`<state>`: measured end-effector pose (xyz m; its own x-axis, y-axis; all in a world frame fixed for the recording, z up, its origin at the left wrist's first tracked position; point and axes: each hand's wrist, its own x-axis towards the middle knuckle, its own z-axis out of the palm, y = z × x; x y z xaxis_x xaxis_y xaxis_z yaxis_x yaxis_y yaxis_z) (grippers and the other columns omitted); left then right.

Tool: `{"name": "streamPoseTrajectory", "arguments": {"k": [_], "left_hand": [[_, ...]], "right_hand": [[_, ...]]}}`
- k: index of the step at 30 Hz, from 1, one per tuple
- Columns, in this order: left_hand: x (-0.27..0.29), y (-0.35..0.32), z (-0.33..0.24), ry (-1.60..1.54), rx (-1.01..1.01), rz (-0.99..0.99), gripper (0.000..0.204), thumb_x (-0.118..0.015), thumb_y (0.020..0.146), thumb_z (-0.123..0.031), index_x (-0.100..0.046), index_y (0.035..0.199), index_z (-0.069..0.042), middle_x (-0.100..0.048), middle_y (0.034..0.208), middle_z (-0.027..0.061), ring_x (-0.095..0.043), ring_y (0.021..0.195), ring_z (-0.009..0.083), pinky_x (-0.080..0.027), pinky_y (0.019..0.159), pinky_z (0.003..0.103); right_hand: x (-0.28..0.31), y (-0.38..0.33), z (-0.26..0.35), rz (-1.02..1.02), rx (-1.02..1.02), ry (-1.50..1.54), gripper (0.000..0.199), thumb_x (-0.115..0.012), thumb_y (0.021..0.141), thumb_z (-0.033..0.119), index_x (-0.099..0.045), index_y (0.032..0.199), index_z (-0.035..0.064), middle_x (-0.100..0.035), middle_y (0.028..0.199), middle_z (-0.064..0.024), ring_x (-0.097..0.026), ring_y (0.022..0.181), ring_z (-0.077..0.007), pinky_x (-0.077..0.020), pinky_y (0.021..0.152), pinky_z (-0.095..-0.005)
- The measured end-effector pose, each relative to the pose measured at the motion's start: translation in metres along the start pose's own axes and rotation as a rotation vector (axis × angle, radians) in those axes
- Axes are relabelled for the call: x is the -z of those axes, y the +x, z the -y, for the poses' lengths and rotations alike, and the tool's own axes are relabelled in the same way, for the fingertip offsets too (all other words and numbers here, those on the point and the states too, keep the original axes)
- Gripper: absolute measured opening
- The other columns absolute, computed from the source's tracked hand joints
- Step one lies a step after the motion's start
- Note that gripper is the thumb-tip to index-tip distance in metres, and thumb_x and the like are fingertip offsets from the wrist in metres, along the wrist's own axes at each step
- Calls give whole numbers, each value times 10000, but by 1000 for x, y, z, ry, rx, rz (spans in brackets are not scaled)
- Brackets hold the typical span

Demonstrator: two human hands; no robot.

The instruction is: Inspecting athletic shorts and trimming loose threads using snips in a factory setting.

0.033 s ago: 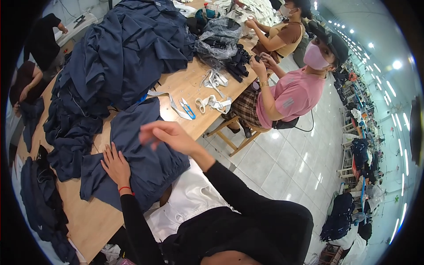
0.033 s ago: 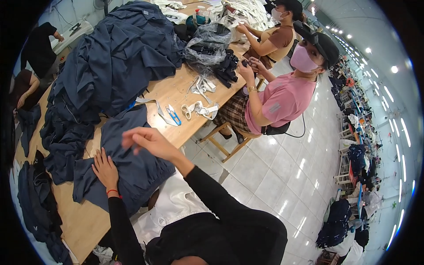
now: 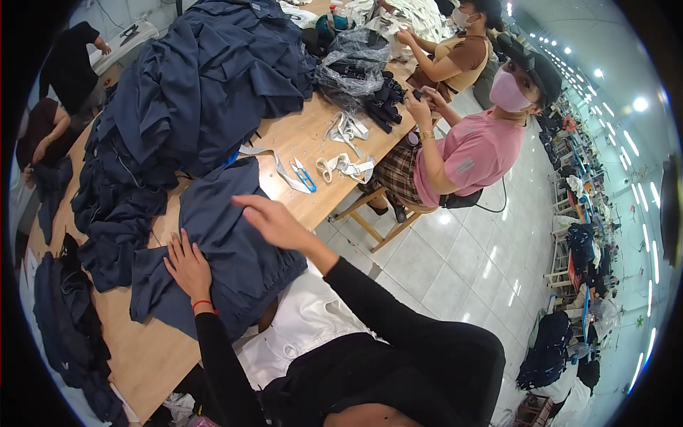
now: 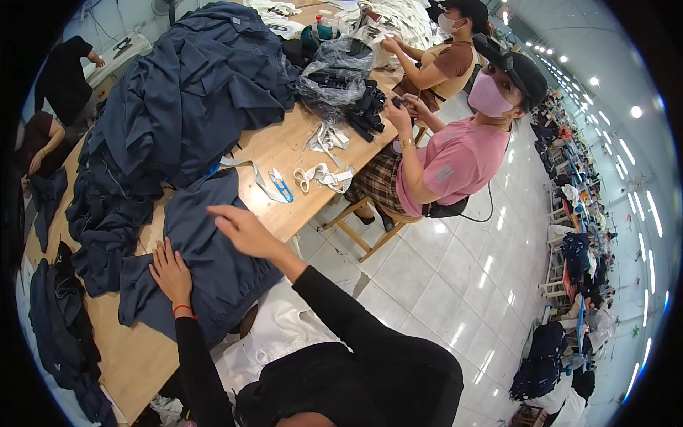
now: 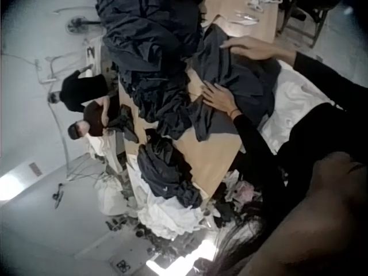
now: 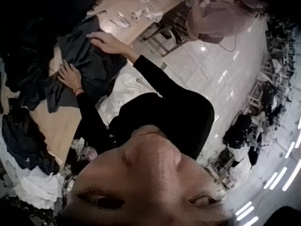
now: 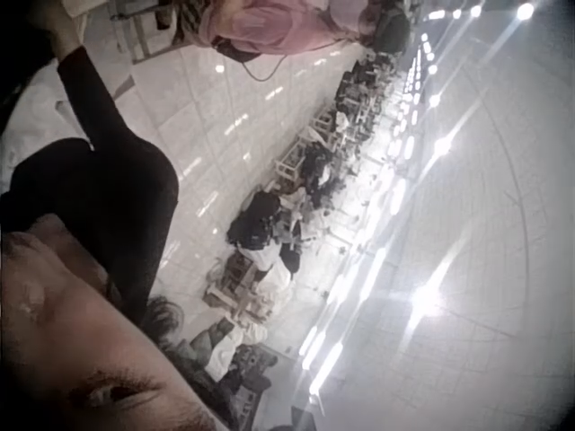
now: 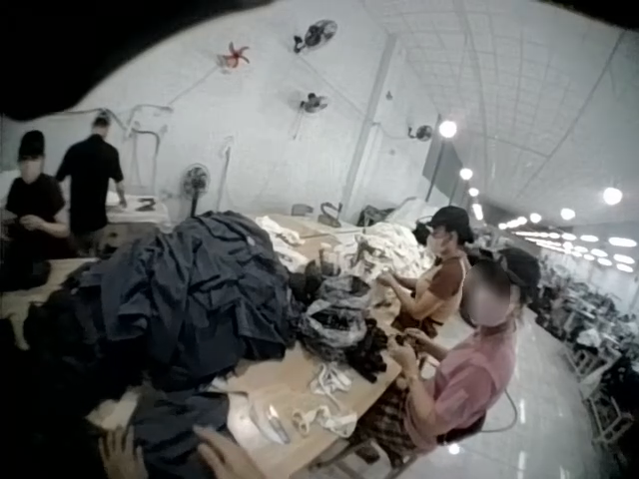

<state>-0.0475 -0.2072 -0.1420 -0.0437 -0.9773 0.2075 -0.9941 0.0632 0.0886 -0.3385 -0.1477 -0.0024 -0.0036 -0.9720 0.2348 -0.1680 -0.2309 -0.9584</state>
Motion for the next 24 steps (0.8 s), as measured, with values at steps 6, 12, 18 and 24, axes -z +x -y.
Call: {"name": "streamPoseTrajectory", "arguments": {"k": [6,12,18,24], "left_hand": [[1,-1,1,-32,-10,-48,562,-502,1196,-354,-501,1746,-238,-444,1830,50,-390,1687,299,-248,1377,585],[3,1,1,-102,0,-13,552,-530,1188,-349,-536,1721,-204,-460,1818,73,-394,1681,304,-239,1379,576],[5,-1,4,-125,-5,-28,545,-545,1181,-346,-560,1703,-191,-472,1809,80,-401,1677,308,-229,1384,565],[0,2,3,-161,-5,-42,532,-560,1179,-338,-583,1681,-166,-495,1788,103,-422,1662,312,-243,1378,556]], "right_hand": [[-40,-23,-121,-45,54,-957,508,-634,1119,339,-676,1524,37,-545,1700,-235,-405,1657,-400,-211,1372,-653],[-33,-25,-124,-56,134,-917,488,-660,1095,297,-688,1499,24,-566,1677,-240,-444,1631,-402,-257,1359,-648],[-35,-25,-118,-69,111,-923,476,-680,1082,282,-695,1483,26,-580,1662,-236,-458,1622,-396,-269,1356,-642],[-33,-24,-121,-79,128,-904,470,-692,1070,283,-702,1468,35,-597,1649,-231,-474,1611,-394,-280,1351,-638]]}}
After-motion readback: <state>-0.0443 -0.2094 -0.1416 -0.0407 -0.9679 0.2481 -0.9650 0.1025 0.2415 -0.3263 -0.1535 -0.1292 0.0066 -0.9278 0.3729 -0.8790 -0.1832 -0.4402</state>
